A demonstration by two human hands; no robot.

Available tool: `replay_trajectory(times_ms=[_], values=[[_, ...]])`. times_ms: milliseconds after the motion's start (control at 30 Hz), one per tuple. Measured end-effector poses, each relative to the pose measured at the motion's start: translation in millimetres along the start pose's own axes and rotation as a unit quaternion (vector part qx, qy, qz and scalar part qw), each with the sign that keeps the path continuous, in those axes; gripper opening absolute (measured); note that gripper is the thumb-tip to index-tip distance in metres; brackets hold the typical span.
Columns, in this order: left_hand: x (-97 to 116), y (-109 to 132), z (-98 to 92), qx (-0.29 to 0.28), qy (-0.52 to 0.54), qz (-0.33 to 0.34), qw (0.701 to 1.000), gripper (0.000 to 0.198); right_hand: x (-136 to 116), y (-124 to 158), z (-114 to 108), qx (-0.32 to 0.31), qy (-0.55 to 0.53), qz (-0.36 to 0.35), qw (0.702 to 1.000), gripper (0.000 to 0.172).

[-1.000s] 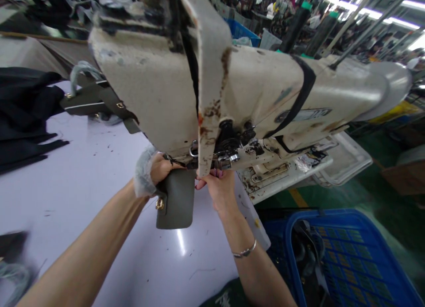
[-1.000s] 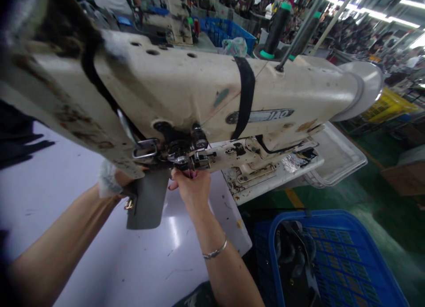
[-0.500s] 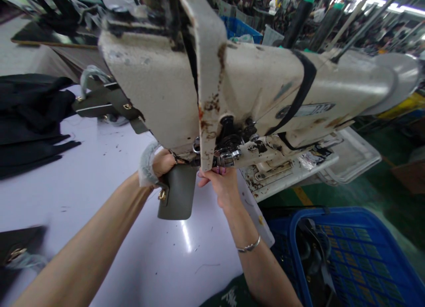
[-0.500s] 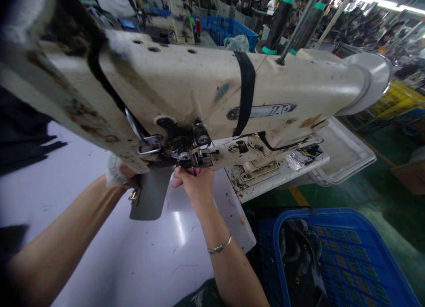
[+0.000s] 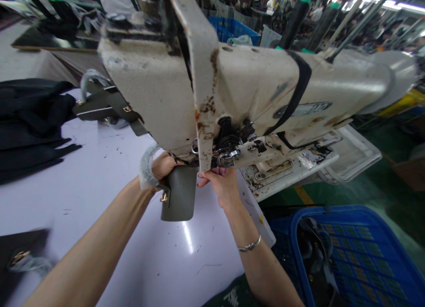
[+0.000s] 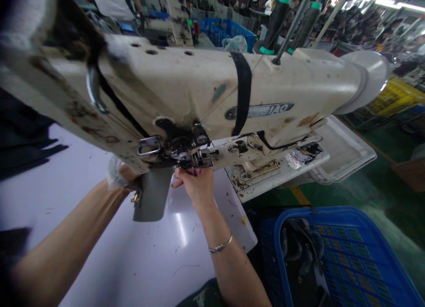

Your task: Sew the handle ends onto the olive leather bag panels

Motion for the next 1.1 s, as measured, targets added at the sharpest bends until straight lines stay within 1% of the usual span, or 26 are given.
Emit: replay_trajectory(times_ms=[67, 233, 267, 333, 400, 500, 600, 733, 833, 900, 933, 1000, 1100], values=[[-10.6, 0.5, 0.5, -0.016, 0.014, -0.039, 0.999, 0.030, 0.2, 0.2, -1.5, -0.003, 0.015, -0.012, 1.000, 0.016], [-36.8, 3.0, 0.0, -0.066, 0.038, -0.094, 0.993, 0.036, 7.5, 3.7, 2.9, -0.034, 0.063, -0.048, 0.996, 0.026], [-42.3, 4.4, -1.8, -0.063, 0.037, -0.104, 0.992, 0.037, 9.4, 4.9, 4.5, -0.035, 0.063, -0.055, 0.996, 0.027], [-48.9, 7.7, -6.7, -0.035, 0.039, -0.105, 0.993, 0.040, 15.3, 6.7, 7.5, -0.035, 0.039, -0.054, 0.997, 0.030], [-51.6, 13.9, -6.3, -0.014, 0.057, -0.101, 0.993, 0.044, 24.5, 6.9, 8.9, -0.028, -0.006, -0.026, 0.999, 0.033], [-53.0, 24.7, 0.0, -0.002, 0.086, -0.100, 0.991, 0.048, 35.1, 7.1, 8.9, -0.018, -0.043, 0.016, 0.999, 0.029], [-56.5, 30.6, 2.7, 0.008, 0.092, -0.107, 0.990, 0.049, 34.7, 8.3, 6.2, -0.018, -0.032, 0.021, 0.999, 0.027], [-59.4, 30.0, 4.0, 0.008, 0.091, -0.108, 0.990, 0.051, 28.5, 11.8, 2.7, -0.033, -0.027, 0.016, 0.999, 0.029], [-50.1, 27.9, -1.2, 0.036, 0.071, -0.064, 0.995, 0.053, 25.6, 13.9, 0.0, -0.036, -0.017, 0.020, 0.999, 0.033], [-41.2, 27.3, -3.8, 0.047, 0.061, -0.023, 0.997, 0.055, 24.7, 14.7, -2.0, -0.032, -0.009, 0.021, 0.999, 0.035], [-39.1, 27.6, -4.8, 0.049, 0.060, -0.012, 0.997, 0.055, 24.7, 15.0, -2.4, -0.032, -0.008, 0.022, 0.999, 0.035], [-43.2, 29.0, -6.3, 0.050, 0.068, -0.030, 0.996, 0.053, 25.8, 15.5, -2.2, -0.033, -0.009, 0.024, 0.999, 0.036], [-58.4, 32.8, -5.8, 0.040, 0.089, -0.098, 0.990, 0.049, 28.5, 16.1, -1.2, -0.030, -0.014, 0.024, 0.999, 0.033]])
Point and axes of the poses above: each hand's wrist, its own y-axis away from the middle knuckle, its own z-axis out of the palm, x = y × z, the point moved 9 cm from there along -y, towards the middle knuckle, and after that the axes turned 10 degrees about z, right-handed, at the moved point
